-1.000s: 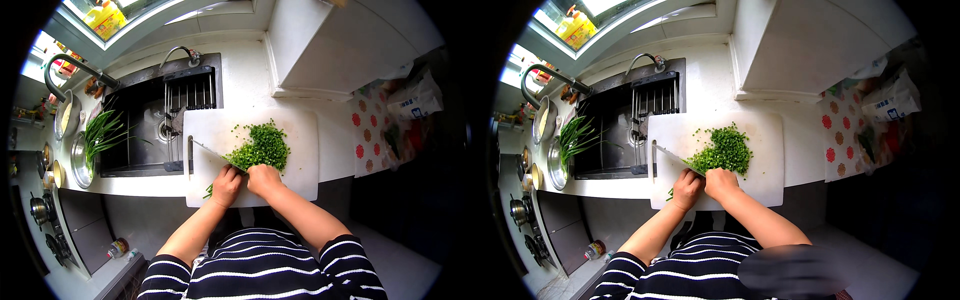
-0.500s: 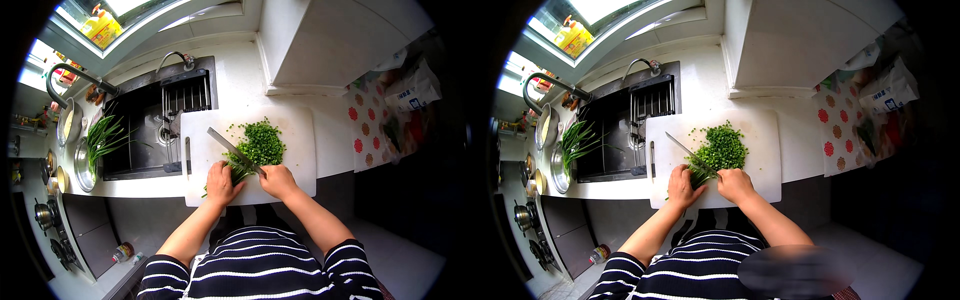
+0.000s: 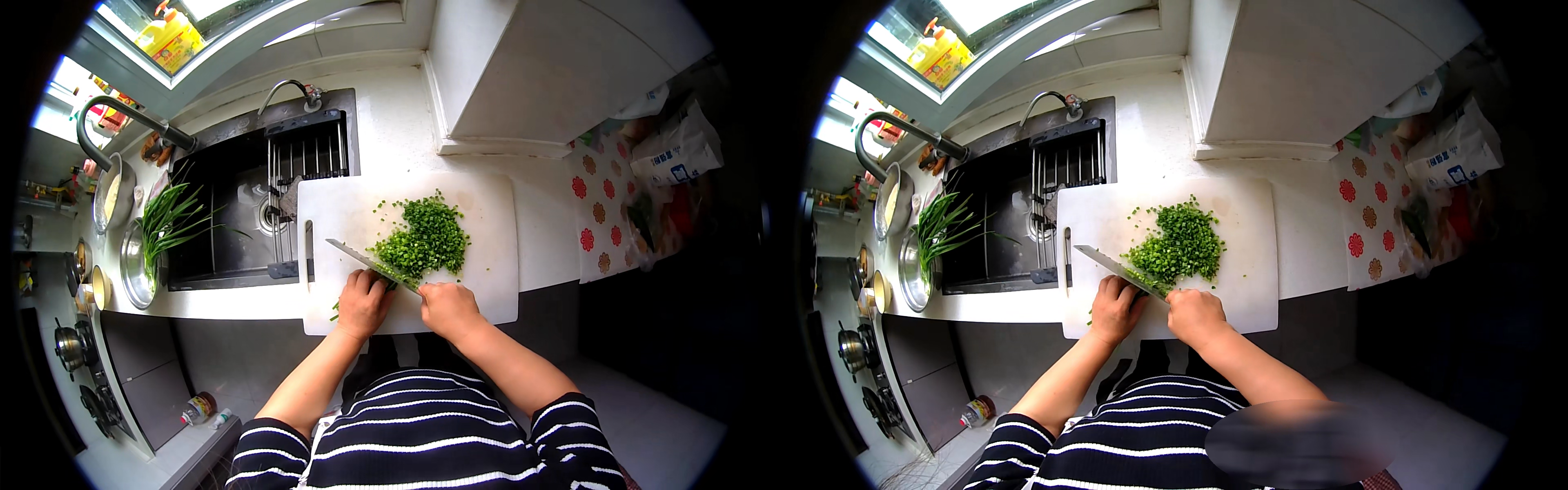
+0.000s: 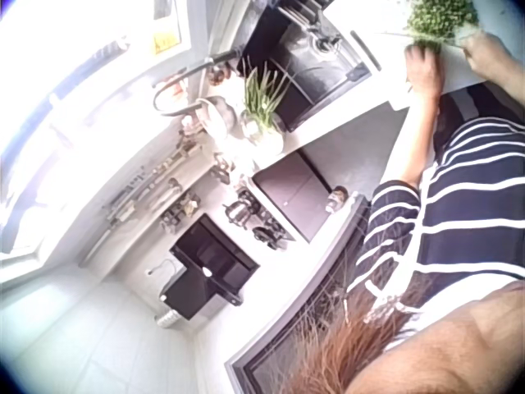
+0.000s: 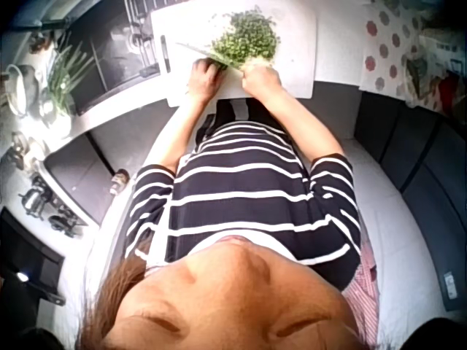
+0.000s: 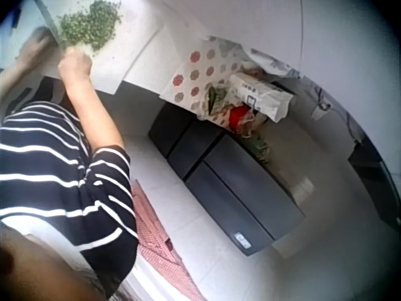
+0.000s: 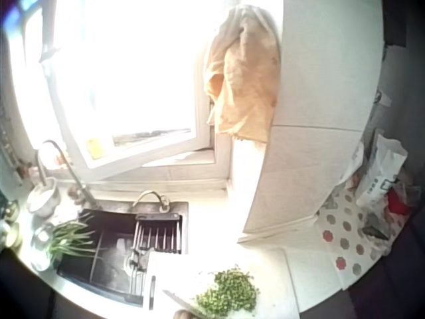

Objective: The person cleans a bundle of green onions in a metal bowl at the sink, then transfers them to a cutting board and chops them into small pieces using a cleaver.

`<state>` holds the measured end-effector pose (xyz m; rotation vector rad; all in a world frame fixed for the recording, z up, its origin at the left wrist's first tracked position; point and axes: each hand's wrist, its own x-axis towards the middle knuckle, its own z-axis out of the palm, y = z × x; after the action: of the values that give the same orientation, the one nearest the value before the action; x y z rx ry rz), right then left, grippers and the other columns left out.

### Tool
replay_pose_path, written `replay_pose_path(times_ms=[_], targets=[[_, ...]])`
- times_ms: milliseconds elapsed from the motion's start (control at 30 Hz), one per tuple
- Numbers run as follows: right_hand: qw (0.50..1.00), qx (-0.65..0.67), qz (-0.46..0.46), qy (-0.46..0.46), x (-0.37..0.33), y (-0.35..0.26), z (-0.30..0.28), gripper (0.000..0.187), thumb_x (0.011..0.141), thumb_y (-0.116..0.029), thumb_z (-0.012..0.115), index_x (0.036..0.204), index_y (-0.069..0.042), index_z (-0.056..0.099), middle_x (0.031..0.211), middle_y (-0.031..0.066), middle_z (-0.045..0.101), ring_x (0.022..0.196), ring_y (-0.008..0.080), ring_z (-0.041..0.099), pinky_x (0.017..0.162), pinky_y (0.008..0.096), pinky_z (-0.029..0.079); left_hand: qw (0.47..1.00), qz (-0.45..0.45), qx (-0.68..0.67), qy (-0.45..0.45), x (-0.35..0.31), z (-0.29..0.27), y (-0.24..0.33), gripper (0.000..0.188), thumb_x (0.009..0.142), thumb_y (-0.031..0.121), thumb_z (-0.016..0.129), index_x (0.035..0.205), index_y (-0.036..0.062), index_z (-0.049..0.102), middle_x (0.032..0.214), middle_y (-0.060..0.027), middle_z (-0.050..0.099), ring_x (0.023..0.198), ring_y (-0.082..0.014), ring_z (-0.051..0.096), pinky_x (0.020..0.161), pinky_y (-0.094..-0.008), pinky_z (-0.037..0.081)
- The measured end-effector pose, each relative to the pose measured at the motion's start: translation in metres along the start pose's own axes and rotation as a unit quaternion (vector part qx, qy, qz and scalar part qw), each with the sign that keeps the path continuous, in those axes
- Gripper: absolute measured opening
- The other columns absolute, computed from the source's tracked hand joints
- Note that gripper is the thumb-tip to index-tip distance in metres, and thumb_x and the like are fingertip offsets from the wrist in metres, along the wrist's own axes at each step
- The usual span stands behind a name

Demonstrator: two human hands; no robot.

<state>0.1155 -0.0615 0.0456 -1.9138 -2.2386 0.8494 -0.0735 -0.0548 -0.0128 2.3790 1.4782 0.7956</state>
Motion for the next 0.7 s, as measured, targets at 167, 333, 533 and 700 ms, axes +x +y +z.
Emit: replay_pose_path(times_ms=[167, 333, 533, 700], targets=[[0.998, -0.002, 0.008, -0.057, 0.002, -0.003, -0.006, 0.016, 0.080, -0.011, 0.056, 0.088, -0.006, 0.068, 0.087, 0.0182, 0.069, 0.077, 0.0361, 0.068, 0.072, 0.0456, 0.055, 1.000, 0.009, 0.002, 0.010, 0.002, 0.004, -0.001, 0.024, 0.069, 0.011, 0.072, 0.091, 0.0061, 0.064, 0.094, -0.0106, 0.060, 0.087, -0.0326, 0.058, 0.072, -0.0388, 0.052], [1.000, -0.004, -0.002, -0.021, 0.000, -0.006, 0.003, 0.014, 0.080, -0.011, 0.055, 0.085, -0.007, 0.068, 0.078, 0.0161, 0.068, 0.071, 0.0348, 0.066, 0.067, 0.0459, 0.054, 1.000, 0.000, 0.004, 0.015, 0.007, 0.003, 0.000, 0.025, 0.067, 0.008, 0.073, 0.091, 0.0063, 0.066, 0.092, -0.0104, 0.062, 0.083, -0.0336, 0.059, 0.068, -0.0397, 0.053], [0.995, -0.013, 0.021, -0.097, -0.002, 0.000, -0.010, 0.016, 0.078, -0.009, 0.055, 0.087, -0.005, 0.067, 0.082, 0.0187, 0.068, 0.077, 0.0368, 0.067, 0.071, 0.0466, 0.054, 1.000, 0.004, 0.013, 0.011, 0.009, 0.001, 0.001, 0.021, 0.071, 0.012, 0.071, 0.091, 0.0075, 0.066, 0.091, -0.0079, 0.061, 0.088, -0.0303, 0.059, 0.069, -0.0359, 0.053], [0.980, -0.041, 0.055, -0.186, -0.002, 0.000, -0.035, 0.017, 0.076, -0.007, 0.055, 0.087, -0.003, 0.068, 0.085, 0.0200, 0.068, 0.081, 0.0377, 0.067, 0.075, 0.0466, 0.054, 1.000, 0.016, 0.013, 0.010, 0.006, 0.004, -0.004, 0.016, 0.070, 0.012, 0.070, 0.083, 0.0069, 0.063, 0.088, -0.0075, 0.061, 0.090, -0.0295, 0.059, 0.070, -0.0355, 0.053]])
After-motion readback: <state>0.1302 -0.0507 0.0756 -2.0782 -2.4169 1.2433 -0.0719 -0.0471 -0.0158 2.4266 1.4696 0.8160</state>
